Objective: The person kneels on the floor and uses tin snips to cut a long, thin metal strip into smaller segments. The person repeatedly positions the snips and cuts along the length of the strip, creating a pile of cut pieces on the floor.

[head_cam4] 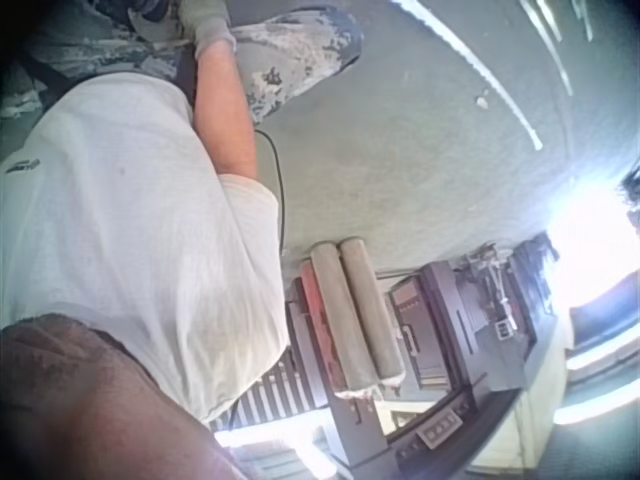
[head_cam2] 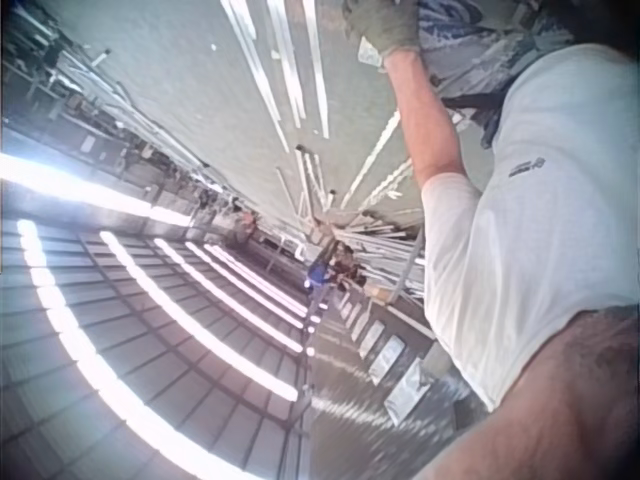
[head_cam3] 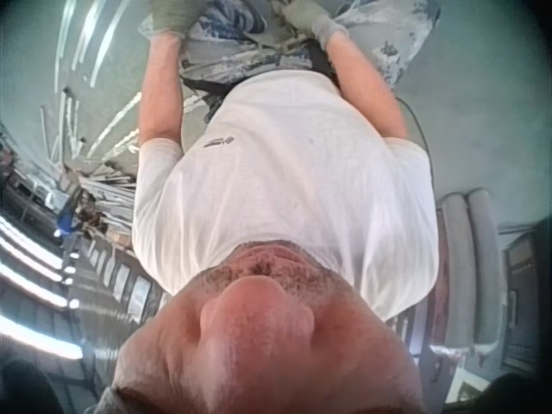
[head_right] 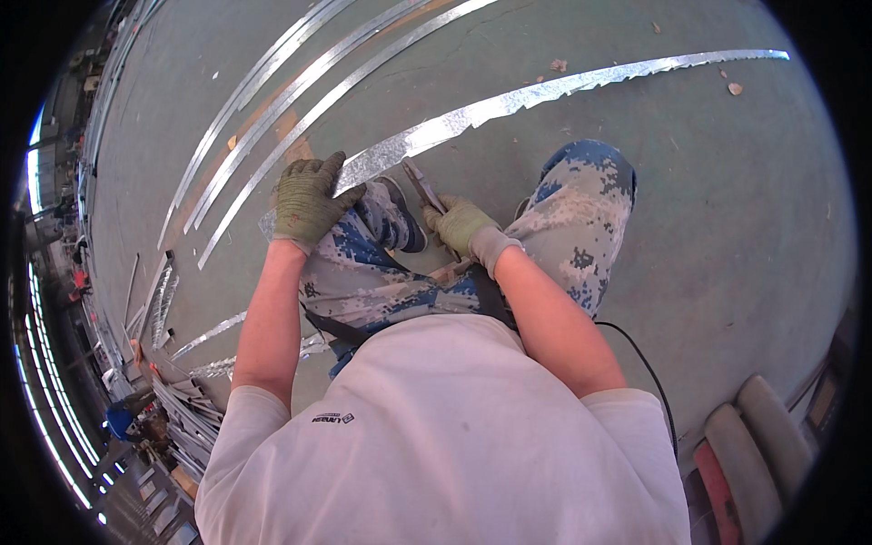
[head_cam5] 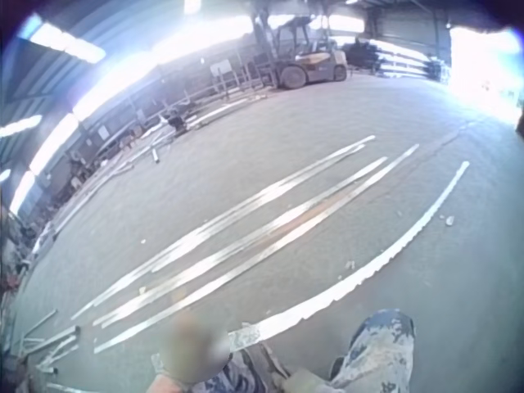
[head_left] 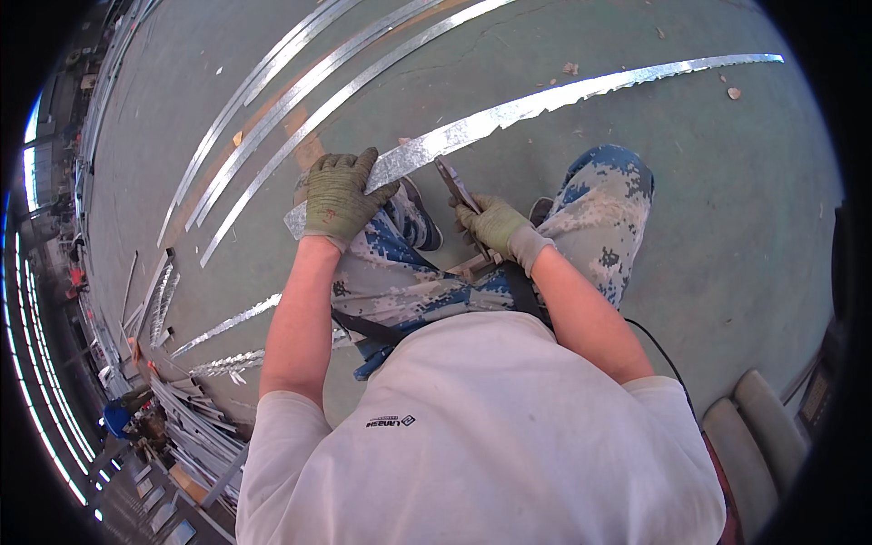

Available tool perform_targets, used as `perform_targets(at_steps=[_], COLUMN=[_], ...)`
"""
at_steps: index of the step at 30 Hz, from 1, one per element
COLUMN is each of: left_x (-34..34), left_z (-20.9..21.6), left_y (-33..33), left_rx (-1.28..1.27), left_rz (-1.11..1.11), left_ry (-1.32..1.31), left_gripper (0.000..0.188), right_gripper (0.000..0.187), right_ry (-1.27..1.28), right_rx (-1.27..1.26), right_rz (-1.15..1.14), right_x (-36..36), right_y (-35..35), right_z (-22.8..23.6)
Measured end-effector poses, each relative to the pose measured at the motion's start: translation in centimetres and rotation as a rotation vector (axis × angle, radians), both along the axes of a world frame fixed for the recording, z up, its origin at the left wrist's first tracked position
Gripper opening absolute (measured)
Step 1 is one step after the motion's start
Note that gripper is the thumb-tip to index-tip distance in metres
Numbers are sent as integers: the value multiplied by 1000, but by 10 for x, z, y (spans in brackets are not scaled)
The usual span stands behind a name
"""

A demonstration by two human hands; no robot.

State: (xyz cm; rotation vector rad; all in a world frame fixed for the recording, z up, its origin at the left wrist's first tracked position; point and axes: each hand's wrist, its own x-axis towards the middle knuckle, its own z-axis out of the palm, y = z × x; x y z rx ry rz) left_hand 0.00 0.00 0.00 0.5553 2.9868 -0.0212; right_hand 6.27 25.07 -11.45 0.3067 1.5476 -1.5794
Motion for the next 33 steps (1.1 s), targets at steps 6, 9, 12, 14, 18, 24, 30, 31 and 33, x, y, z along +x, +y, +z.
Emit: perform_targets(at_steps=[6, 9, 12, 14, 18, 24, 30, 31, 33], left_x=[0, -1, -3, -4, -3, -5, -6, -7, -7], left_z=[-6, -3, 4, 7, 3, 2, 4, 8, 10], left_y=[-4, -3, 2, 5, 2, 1, 3, 6, 8], left_rx=[41, 25, 5, 1, 7, -6, -11, -16, -22], left_rz=[-43, -18, -2, 7, -12, -2, 23, 45, 69], left_ry=[42, 1, -21, -44, -3, -18, -72, -111, -146], left_gripper=[63, 63, 63, 63, 62, 62, 62, 63, 64], right_gripper=[35, 36, 38, 38, 38, 38, 38, 39, 40], right_ry=[-20, -87, -113, -40, -41, -53, -25, -28, -20], right_rx=[-14, -20, -14, 0, -4, 35, 26, 18, 27], right_rz=[-20, -31, -26, -14, 6, 21, 10, 7, 14], right_x=[1, -3, -7, -4, -4, -7, -4, -4, -5], right_y=[-2, -1, 2, 2, 0, 0, -2, -1, -1], right_z=[-6, 7, 11, -3, 3, 6, 0, -1, 0])
